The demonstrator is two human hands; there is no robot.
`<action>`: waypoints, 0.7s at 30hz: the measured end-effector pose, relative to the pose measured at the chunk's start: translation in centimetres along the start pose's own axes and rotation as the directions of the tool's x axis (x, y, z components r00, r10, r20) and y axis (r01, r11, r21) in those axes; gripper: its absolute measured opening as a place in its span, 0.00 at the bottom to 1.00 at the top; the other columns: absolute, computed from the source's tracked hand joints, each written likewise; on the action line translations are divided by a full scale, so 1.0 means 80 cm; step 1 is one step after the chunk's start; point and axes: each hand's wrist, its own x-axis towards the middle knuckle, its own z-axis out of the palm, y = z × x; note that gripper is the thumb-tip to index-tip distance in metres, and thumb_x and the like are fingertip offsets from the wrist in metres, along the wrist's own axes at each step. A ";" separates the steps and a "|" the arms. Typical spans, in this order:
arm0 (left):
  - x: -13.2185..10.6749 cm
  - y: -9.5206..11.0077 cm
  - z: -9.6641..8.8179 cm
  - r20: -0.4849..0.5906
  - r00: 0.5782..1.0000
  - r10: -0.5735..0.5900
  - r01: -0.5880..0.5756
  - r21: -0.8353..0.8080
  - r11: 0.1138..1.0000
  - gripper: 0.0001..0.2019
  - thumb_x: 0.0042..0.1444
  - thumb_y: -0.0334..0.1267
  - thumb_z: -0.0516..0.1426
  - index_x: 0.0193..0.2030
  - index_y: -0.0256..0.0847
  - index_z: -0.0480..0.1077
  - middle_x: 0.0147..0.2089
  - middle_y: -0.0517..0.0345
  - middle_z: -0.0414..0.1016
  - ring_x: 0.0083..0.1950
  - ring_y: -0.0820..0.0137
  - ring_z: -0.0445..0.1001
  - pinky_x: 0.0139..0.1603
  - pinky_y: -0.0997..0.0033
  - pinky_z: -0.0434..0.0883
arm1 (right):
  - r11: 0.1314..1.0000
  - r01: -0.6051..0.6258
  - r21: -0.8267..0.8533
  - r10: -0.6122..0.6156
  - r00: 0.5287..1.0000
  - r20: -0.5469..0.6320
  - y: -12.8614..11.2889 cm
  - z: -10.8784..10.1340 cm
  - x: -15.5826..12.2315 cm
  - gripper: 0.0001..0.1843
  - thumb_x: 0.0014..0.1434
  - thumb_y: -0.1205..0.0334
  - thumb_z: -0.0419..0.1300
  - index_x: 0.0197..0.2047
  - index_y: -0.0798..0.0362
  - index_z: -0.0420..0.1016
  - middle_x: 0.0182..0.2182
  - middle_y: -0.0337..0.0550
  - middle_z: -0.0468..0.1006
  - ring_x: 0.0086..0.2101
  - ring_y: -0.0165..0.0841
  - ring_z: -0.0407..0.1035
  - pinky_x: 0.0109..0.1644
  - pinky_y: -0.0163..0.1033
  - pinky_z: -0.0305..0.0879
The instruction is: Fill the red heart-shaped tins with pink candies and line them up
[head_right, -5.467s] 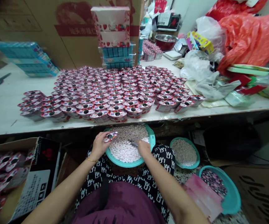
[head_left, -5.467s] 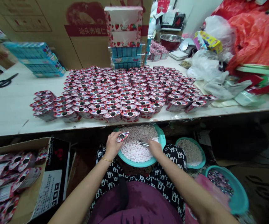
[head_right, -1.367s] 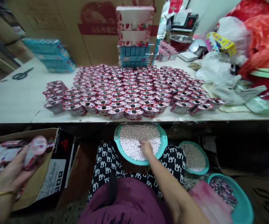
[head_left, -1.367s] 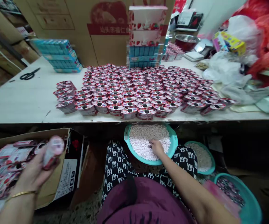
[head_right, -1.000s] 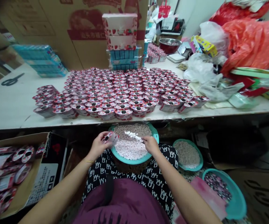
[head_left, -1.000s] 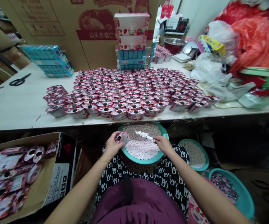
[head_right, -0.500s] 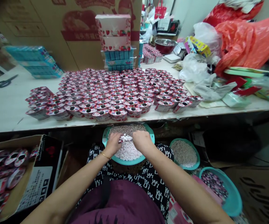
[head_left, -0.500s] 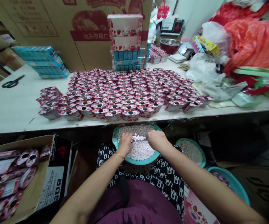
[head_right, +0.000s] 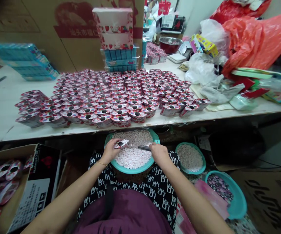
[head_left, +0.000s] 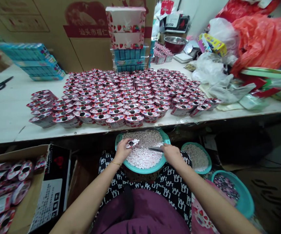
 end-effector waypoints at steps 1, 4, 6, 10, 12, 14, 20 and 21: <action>-0.001 -0.003 -0.001 -0.015 1.000 -0.022 0.021 -0.067 0.998 0.17 0.41 0.29 0.57 0.41 0.40 0.69 0.41 0.54 0.70 0.43 0.67 0.68 0.47 0.66 0.64 | 0.998 -0.025 0.052 0.024 1.000 0.010 -0.006 0.019 0.006 0.16 0.55 0.72 0.44 0.39 0.54 0.71 0.37 0.49 0.74 0.38 0.34 0.69 0.37 0.35 0.59; -0.005 -0.008 -0.006 -0.005 0.996 -0.090 0.086 -0.244 0.966 0.18 0.39 0.30 0.59 0.41 0.39 0.68 0.41 0.55 0.70 0.42 0.68 0.69 0.46 0.67 0.65 | 0.977 -0.068 0.200 0.065 0.998 0.025 -0.044 0.069 0.030 0.17 0.56 0.72 0.43 0.41 0.54 0.71 0.39 0.49 0.74 0.41 0.35 0.68 0.40 0.35 0.59; -0.008 -0.008 -0.011 0.021 0.992 -0.127 0.127 -0.314 0.941 0.19 0.38 0.29 0.59 0.41 0.38 0.67 0.41 0.55 0.71 0.42 0.69 0.69 0.46 0.68 0.66 | 0.963 -0.083 0.257 0.080 0.997 0.021 -0.071 0.092 0.047 0.18 0.56 0.72 0.44 0.43 0.52 0.71 0.39 0.47 0.75 0.41 0.34 0.68 0.40 0.35 0.58; -0.012 -0.005 -0.021 0.020 0.985 -0.172 0.167 -0.364 0.916 0.19 0.38 0.29 0.59 0.41 0.37 0.66 0.40 0.56 0.71 0.41 0.70 0.70 0.46 0.69 0.66 | 0.922 -0.125 0.366 0.131 0.991 0.010 -0.085 0.114 0.065 0.18 0.57 0.67 0.44 0.44 0.49 0.72 0.40 0.44 0.76 0.41 0.34 0.69 0.39 0.34 0.59; -0.013 -0.004 -0.025 -0.006 0.981 -0.196 0.179 -0.379 0.908 0.19 0.38 0.31 0.60 0.41 0.37 0.66 0.39 0.56 0.71 0.40 0.70 0.70 0.45 0.69 0.66 | 0.900 -0.125 0.417 0.138 0.990 -0.001 -0.071 0.117 0.066 0.17 0.57 0.65 0.45 0.44 0.48 0.72 0.40 0.41 0.76 0.40 0.33 0.69 0.39 0.33 0.60; -0.013 -0.003 -0.030 -0.039 0.975 -0.219 0.188 -0.386 0.903 0.19 0.38 0.33 0.60 0.40 0.37 0.66 0.38 0.56 0.71 0.39 0.70 0.70 0.43 0.69 0.67 | 0.884 -0.114 0.454 0.134 0.991 -0.013 -0.050 0.112 0.064 0.16 0.57 0.64 0.47 0.44 0.47 0.71 0.41 0.38 0.76 0.40 0.31 0.69 0.39 0.31 0.60; -0.011 0.001 -0.028 -0.097 0.983 -0.157 0.128 -0.259 0.957 0.18 0.38 0.26 0.56 0.40 0.39 0.67 0.40 0.56 0.70 0.42 0.69 0.69 0.47 0.67 0.66 | 0.822 0.016 0.569 0.077 0.987 -0.139 -0.001 0.045 0.042 0.14 0.56 0.61 0.49 0.40 0.48 0.74 0.39 0.38 0.77 0.40 0.31 0.69 0.42 0.33 0.61; -0.011 0.003 -0.024 -0.093 0.985 -0.143 0.115 -0.252 0.961 0.18 0.38 0.25 0.56 0.40 0.39 0.67 0.40 0.56 0.70 0.42 0.69 0.69 0.47 0.67 0.65 | 0.830 0.043 0.557 0.055 0.986 -0.157 0.001 0.028 0.037 0.14 0.55 0.61 0.49 0.39 0.48 0.74 0.39 0.38 0.77 0.40 0.31 0.69 0.42 0.33 0.61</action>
